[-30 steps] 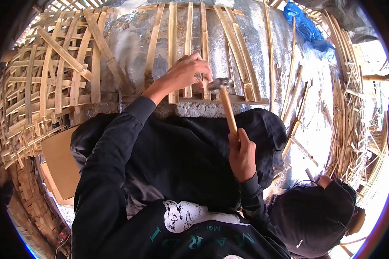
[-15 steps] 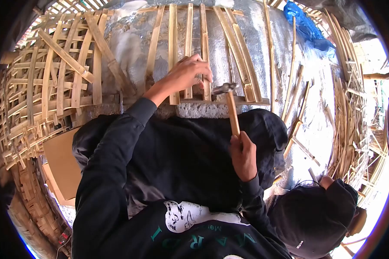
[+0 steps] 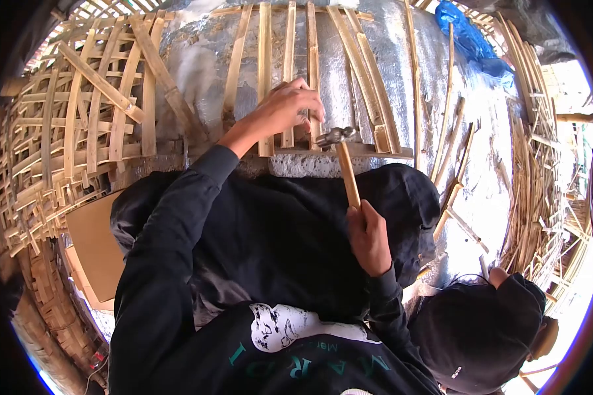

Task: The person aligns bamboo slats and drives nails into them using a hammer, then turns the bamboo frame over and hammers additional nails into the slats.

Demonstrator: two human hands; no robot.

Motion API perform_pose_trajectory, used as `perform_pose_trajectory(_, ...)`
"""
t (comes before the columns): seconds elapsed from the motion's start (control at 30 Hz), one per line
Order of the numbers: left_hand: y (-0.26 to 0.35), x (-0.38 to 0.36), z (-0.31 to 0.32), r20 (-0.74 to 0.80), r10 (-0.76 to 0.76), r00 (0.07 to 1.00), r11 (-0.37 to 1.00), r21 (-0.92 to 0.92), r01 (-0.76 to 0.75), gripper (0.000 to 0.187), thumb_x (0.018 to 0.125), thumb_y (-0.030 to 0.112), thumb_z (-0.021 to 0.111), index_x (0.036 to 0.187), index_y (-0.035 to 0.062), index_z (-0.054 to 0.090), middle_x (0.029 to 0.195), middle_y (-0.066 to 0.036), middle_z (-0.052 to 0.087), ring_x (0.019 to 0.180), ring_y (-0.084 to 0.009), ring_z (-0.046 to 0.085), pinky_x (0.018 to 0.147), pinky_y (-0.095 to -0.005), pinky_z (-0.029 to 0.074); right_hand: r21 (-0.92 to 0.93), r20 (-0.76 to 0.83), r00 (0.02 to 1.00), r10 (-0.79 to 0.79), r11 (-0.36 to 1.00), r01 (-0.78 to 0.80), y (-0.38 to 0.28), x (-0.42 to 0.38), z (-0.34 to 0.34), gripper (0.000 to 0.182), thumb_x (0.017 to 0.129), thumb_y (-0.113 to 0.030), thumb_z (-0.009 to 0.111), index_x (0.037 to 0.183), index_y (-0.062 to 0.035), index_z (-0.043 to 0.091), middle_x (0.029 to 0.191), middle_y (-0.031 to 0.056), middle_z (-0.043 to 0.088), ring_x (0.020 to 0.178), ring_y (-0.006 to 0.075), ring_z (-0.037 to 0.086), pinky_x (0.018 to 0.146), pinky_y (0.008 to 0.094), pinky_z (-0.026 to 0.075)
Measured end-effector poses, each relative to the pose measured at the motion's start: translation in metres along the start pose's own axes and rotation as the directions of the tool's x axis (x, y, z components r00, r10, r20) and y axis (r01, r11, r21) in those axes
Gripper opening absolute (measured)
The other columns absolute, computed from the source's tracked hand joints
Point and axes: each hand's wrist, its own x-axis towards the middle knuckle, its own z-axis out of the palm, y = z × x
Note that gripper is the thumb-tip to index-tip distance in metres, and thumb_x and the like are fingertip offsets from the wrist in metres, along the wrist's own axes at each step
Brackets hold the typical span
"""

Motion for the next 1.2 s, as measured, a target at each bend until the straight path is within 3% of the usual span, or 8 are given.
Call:
perform_pose_trajectory(0.1, 0.003, -0.002, 0.002, -0.033, 0.005, 0.999, 1.000, 0.003, -0.005, 0.028, 0.073, 0.013, 0.090, 0.097, 0.0206, 0.080, 0.107, 0.013, 0.074, 0.108, -0.0201, 0.059, 0.102, -0.0391, 0.054, 0.406, 0.109, 0.923, 0.369, 0.831, -0.380, -0.015, 0.002, -0.007, 0.030, 0.113, -0.021, 0.056, 0.090, -0.0025, 0.051, 0.067, 0.0000, 0.047, 0.058, 0.0085, 0.048, 0.051, 0.0338, 0.036)
perform_pose_trajectory(0.23, 0.003, 0.000, 0.000, -0.020, 0.012, 1.000, 1.000, 0.015, -0.011, 0.026, 0.075, 0.013, 0.090, 0.097, 0.0221, 0.081, 0.106, 0.014, 0.074, 0.109, -0.0195, 0.059, 0.104, -0.0393, 0.054, 0.259, 0.091, 0.969, 0.231, 0.934, -0.247, -0.004, 0.004, 0.006, 0.035, 0.115, -0.030, 0.052, 0.088, -0.0072, 0.051, 0.068, -0.0045, 0.048, 0.055, 0.0017, 0.044, 0.048, 0.0233, 0.034)
perform_pose_trajectory(0.4, 0.005, -0.003, 0.003, -0.009, -0.029, 1.000, 0.999, 0.016, 0.029, 0.027, 0.075, 0.011, 0.090, 0.098, 0.0217, 0.081, 0.108, 0.014, 0.074, 0.110, -0.0194, 0.059, 0.106, -0.0380, 0.054, 0.429, 0.191, 0.904, 0.382, 0.796, -0.427, -0.007, -0.006, 0.005, 0.035, 0.114, -0.027, 0.055, 0.088, -0.0036, 0.051, 0.065, 0.0007, 0.047, 0.057, 0.0077, 0.044, 0.051, 0.0309, 0.037)
perform_pose_trajectory(0.53, 0.004, 0.000, -0.002, 0.001, -0.018, 1.000, 0.999, -0.030, 0.018, 0.030, 0.073, 0.009, 0.091, 0.098, 0.0217, 0.081, 0.107, 0.013, 0.074, 0.110, -0.0183, 0.060, 0.106, -0.0378, 0.055, 0.247, 0.165, 0.971, 0.174, 0.946, -0.211, 0.005, -0.004, 0.009, 0.036, 0.115, -0.029, 0.053, 0.086, -0.0063, 0.052, 0.067, -0.0032, 0.051, 0.055, 0.0041, 0.046, 0.049, 0.0264, 0.036)
perform_pose_trajectory(0.67, 0.004, -0.003, 0.003, -0.028, -0.010, 1.000, 1.000, 0.008, 0.010, 0.030, 0.073, 0.010, 0.091, 0.099, 0.0218, 0.081, 0.107, 0.013, 0.074, 0.110, -0.0180, 0.060, 0.104, -0.0376, 0.055, 0.532, 0.176, 0.891, 0.418, 0.721, -0.443, -0.014, -0.003, 0.006, 0.036, 0.115, -0.027, 0.053, 0.087, -0.0041, 0.052, 0.065, 0.0003, 0.049, 0.056, 0.0088, 0.047, 0.052, 0.0310, 0.039)
perform_pose_trajectory(0.77, 0.007, -0.001, 0.000, -0.022, -0.013, 1.000, 1.000, 0.003, 0.013, 0.030, 0.072, 0.010, 0.091, 0.098, 0.0214, 0.081, 0.106, 0.013, 0.074, 0.110, -0.0185, 0.060, 0.104, -0.0373, 0.054, 0.230, 0.199, 0.961, 0.194, 0.944, -0.238, 0.016, -0.008, 0.012, 0.034, 0.114, -0.025, 0.054, 0.088, -0.0036, 0.051, 0.065, -0.0016, 0.047, 0.058, 0.0072, 0.045, 0.052, 0.0304, 0.038)
perform_pose_trajectory(1.07, 0.007, 0.001, 0.000, 0.006, -0.025, 1.000, 0.999, 0.023, 0.025, 0.029, 0.072, 0.011, 0.090, 0.097, 0.0209, 0.080, 0.105, 0.013, 0.073, 0.109, -0.0188, 0.060, 0.105, -0.0395, 0.053, 0.141, 0.147, 0.978, 0.150, 0.975, -0.170, 0.012, -0.006, 0.012, 0.030, 0.113, -0.020, 0.056, 0.089, -0.0020, 0.050, 0.065, 0.0027, 0.046, 0.060, 0.0084, 0.044, 0.054, 0.0327, 0.039)
perform_pose_trajectory(1.2, 0.005, -0.001, 0.003, -0.041, 0.008, 0.999, 1.000, 0.023, -0.007, 0.028, 0.073, 0.013, 0.090, 0.097, 0.0209, 0.080, 0.106, 0.012, 0.073, 0.111, -0.0182, 0.060, 0.107, -0.0398, 0.053, 0.410, 0.143, 0.912, 0.385, 0.815, -0.409, -0.007, -0.005, 0.012, 0.028, 0.111, -0.015, 0.059, 0.091, 0.0011, 0.048, 0.068, 0.0213, 0.044, 0.054, 0.0299, 0.042, 0.055, 0.0423, 0.040)
